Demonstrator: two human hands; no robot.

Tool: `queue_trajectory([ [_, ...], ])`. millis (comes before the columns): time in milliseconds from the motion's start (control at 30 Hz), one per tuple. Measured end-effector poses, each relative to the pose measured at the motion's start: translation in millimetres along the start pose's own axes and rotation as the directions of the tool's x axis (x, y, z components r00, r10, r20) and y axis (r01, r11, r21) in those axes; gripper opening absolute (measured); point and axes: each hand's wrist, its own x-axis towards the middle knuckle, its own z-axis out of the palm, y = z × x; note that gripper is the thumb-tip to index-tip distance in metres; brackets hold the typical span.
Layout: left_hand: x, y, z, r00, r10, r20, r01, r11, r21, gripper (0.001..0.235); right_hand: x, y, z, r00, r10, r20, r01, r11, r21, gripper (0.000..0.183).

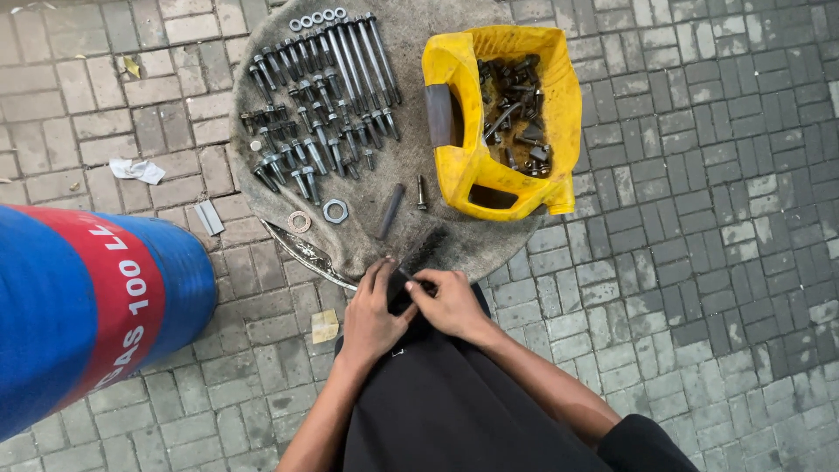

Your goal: The person scrubs a small metal part with a wire brush held in the right hand while holding the part steady with the left hand. The person repeatedly scrubs the object on a concrete surface surrounded by various bolts and nuts.

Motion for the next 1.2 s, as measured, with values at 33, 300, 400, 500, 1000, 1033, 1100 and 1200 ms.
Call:
queue_trajectory([
  [33, 3.0, 3.8, -7.2, 1.0, -0.002, -0.002, 0.002, 1.0, 0.0, 0.068, 1.2, 6.2, -3.3, 1.0, -0.001, 0.002, 0.001, 1.0, -0.001, 0.015],
  [300, 0.9, -24.3, 8.7, 0.996, 0.067, -0.055, -0.047, 0.95, 0.307, 0.038, 16.8, 43.6, -23.0, 0.913, -0.197, -0.357, 0.203, 0.979, -0.02, 0.022],
  [400, 2.2, -28.6, 14.7, 0.982, 0.153, -0.114, -0.099, 0.918, 0.384, 0.034, 25.6, 40.7, -27.2, 0.894, -0.24, -0.38, 0.233, 0.97, -0.064, 0.019],
  [500, 8.5, -23.9, 7.9, 0.962, 0.238, -0.131, -0.166, 0.897, 0.409, 0.037, 34.5, 40.1, -23.3, 0.882, -0.29, -0.372, 0.283, 0.956, -0.074, 0.019],
  [1000, 23.4, -44.4, 25.2, 0.914, 0.294, -0.281, -0.245, 0.95, 0.195, 0.021, 28.2, 50.6, 20.1, 0.75, -0.603, -0.273, 0.514, 0.79, -0.333, 0.014],
  [1033, 23.4, -44.5, 25.3, 0.913, 0.294, -0.281, -0.245, 0.949, 0.198, 0.021, 30.9, 54.5, 15.0, 0.749, -0.604, -0.274, 0.516, 0.79, -0.33, 0.014],
  [1100, 23.0, -43.5, 27.0, 0.916, 0.28, -0.288, -0.237, 0.955, 0.176, 0.021, 34.6, 63.4, 3.5, 0.703, -0.663, -0.258, 0.507, 0.722, -0.471, 0.016],
  [1200, 24.3, -42.6, 24.3, 0.914, 0.289, -0.286, -0.248, 0.954, 0.17, 0.022, 56.4, 76.0, -17.1, 0.714, -0.559, -0.421, 0.402, 0.82, -0.407, 0.015],
])
